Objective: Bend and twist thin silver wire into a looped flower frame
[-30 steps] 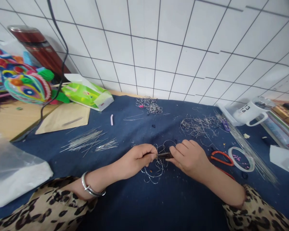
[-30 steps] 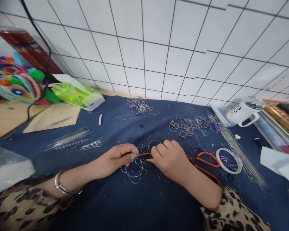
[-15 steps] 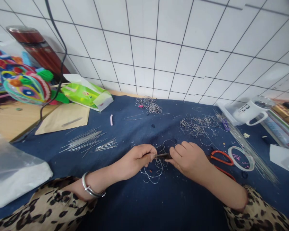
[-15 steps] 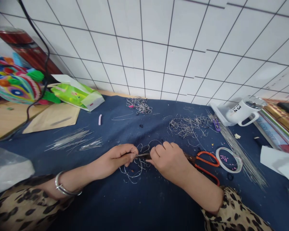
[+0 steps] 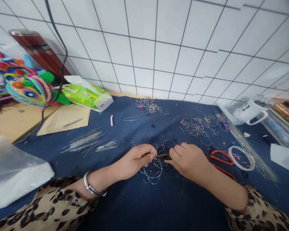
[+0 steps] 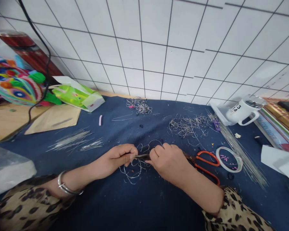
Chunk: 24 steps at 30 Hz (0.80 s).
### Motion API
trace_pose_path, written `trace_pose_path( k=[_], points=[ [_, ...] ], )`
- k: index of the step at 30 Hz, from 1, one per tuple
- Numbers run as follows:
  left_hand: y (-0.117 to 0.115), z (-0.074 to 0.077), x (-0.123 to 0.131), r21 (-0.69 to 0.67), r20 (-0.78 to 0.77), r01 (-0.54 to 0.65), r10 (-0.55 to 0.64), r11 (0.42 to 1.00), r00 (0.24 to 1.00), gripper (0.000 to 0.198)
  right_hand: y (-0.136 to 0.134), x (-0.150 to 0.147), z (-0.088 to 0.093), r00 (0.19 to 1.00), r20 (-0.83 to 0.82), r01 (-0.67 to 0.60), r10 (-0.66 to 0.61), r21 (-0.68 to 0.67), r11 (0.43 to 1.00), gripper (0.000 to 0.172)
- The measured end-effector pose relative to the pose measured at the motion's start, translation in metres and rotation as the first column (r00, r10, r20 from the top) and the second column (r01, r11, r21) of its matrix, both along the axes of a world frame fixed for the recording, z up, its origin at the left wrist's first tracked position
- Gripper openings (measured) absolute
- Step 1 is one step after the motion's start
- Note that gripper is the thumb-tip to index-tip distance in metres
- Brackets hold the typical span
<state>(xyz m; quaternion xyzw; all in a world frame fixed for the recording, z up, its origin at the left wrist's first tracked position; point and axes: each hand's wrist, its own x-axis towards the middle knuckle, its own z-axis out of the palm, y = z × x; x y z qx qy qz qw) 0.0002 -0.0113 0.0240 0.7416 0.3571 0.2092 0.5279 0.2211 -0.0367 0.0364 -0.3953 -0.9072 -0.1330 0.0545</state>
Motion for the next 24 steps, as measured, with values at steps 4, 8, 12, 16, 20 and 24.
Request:
trace_pose_path(
  k=[4,8,12,16,20,24],
  points=[
    [0.0,-0.001,0.0,0.005,0.003,0.017,-0.017,1.0,1.0,0.017,-0.001,0.0,-0.001,1.0,-0.025,-0.018,0.018,0.008,1.0,0.028],
    [0.001,-0.001,0.0,0.013,-0.002,0.028,-0.028,1.0,1.0,0.018,-0.001,0.0,-0.003,0.999,-0.046,-0.027,0.028,0.023,0.999,0.028],
    [0.002,-0.001,-0.001,0.053,-0.004,0.067,-0.067,0.996,0.998,0.02,-0.002,0.0,0.0,0.998,-0.052,-0.037,0.041,0.062,0.997,0.028],
    [0.002,-0.002,0.0,0.085,0.006,0.092,-0.093,0.992,0.996,0.022,-0.004,-0.001,0.004,0.997,-0.064,-0.047,0.053,0.094,0.994,0.029],
    [0.002,-0.002,0.001,0.069,0.007,0.098,-0.099,0.993,0.995,0.023,-0.005,0.0,0.008,0.998,-0.055,-0.038,0.043,0.076,0.996,0.026],
    [0.001,-0.002,0.001,0.033,0.007,0.103,-0.104,0.994,0.995,0.023,-0.005,0.0,0.009,0.998,-0.053,-0.036,0.038,0.04,0.999,0.024]
  ],
)
